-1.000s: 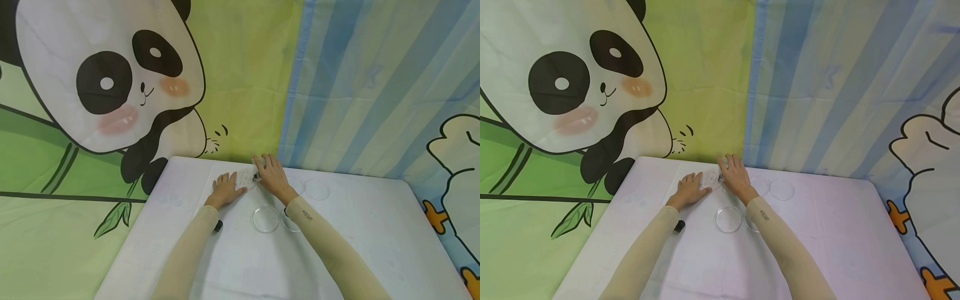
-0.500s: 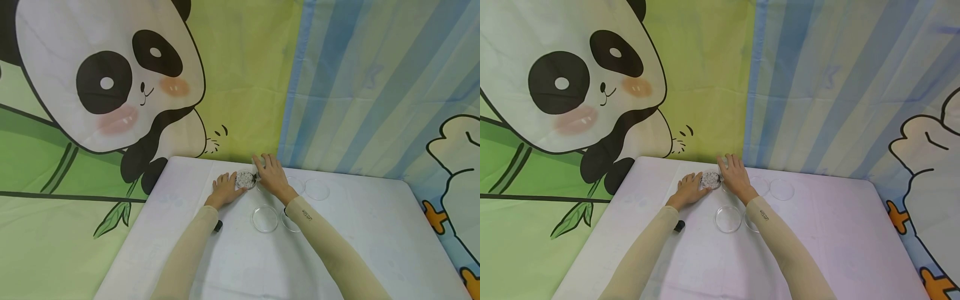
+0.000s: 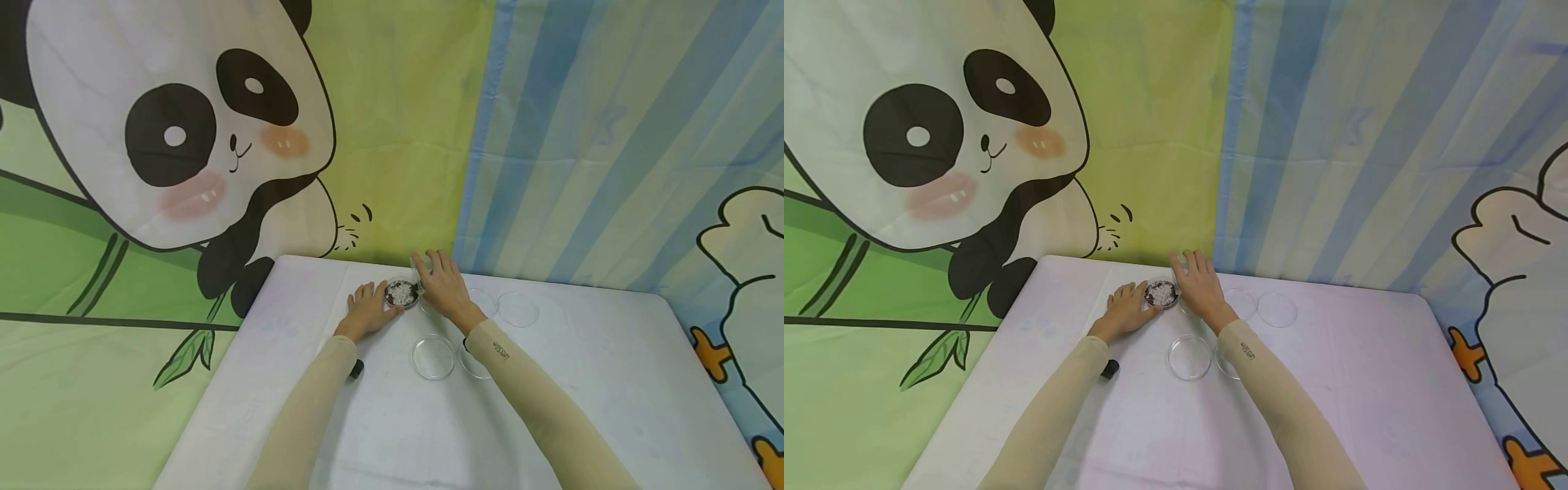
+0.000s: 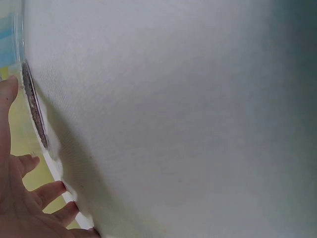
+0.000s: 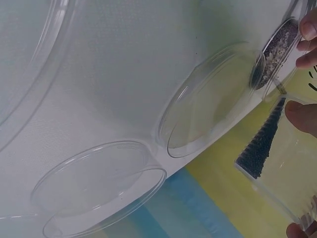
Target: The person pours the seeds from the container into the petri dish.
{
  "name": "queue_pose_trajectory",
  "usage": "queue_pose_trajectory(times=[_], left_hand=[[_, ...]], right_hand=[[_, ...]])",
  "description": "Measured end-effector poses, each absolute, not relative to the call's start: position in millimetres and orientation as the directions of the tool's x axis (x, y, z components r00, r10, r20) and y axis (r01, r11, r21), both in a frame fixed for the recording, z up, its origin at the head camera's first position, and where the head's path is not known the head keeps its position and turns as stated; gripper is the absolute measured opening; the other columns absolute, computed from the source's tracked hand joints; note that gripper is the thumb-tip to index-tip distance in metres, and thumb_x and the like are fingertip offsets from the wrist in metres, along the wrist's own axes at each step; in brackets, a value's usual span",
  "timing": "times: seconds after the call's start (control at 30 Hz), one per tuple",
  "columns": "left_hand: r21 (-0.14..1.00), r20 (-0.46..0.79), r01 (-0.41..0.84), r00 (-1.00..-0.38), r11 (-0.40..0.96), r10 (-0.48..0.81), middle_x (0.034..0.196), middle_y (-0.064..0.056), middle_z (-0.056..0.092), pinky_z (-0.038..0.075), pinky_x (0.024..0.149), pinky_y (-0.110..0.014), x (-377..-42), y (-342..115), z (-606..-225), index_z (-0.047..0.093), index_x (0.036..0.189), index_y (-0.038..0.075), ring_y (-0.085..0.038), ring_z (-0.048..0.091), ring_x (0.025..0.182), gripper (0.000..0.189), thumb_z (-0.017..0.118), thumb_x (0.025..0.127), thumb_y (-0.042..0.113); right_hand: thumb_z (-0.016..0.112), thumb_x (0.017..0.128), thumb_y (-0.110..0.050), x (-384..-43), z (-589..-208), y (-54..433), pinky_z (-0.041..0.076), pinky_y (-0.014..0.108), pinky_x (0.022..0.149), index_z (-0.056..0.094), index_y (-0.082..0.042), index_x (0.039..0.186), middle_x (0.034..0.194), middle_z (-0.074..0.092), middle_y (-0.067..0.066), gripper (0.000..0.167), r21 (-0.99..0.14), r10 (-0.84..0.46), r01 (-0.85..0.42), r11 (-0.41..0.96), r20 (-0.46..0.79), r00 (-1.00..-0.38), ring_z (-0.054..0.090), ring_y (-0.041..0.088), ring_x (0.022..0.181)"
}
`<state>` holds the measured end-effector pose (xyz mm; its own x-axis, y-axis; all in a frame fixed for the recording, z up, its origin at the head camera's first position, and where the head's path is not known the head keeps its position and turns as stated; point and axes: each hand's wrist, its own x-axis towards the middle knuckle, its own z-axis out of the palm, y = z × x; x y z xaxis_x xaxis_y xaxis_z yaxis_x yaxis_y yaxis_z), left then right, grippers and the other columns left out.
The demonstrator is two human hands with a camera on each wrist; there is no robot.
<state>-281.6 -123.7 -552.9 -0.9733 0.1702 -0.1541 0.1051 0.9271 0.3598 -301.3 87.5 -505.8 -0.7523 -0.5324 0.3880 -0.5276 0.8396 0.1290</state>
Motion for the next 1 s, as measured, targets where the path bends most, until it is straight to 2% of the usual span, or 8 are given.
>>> queue_pose_trajectory(times=[0.6, 1.0], left_hand=[[0.367, -0.163, 0.101, -0.972, 0.925, 0.17, 0.158, -0.024, 0.026, 0.015, 0.112, -0.068, -279.3, -123.9, -549.8, 0.024, 0.16, 0.014, -0.045, 0.019, 0.145, 0.088, 0.052, 0.095, 0.066], [0.366, -0.166, 0.097, -0.972, 0.925, 0.168, 0.158, -0.024, 0.026, 0.016, 0.113, -0.067, -278.7, -123.1, -548.6, 0.024, 0.16, 0.015, -0.045, 0.019, 0.145, 0.088, 0.052, 0.094, 0.067]], right_hand=[[0.093, 0.071, -0.027, -298.9, -501.6, 86.2, 0.04, 0.051, 0.103, 0.034, -0.012, 0.155, 0.144, 0.039, 0.024, 0.105, 0.149, -0.553, -0.542, 0.827, 0.388, -0.737, 0.037, 0.041, 0.131], [0.09, 0.073, -0.021, -301.1, -503.6, 84.7, 0.04, 0.051, 0.103, 0.032, -0.012, 0.155, 0.143, 0.039, 0.025, 0.101, 0.13, -0.543, -0.542, 0.83, 0.407, -0.734, 0.038, 0.042, 0.131]])
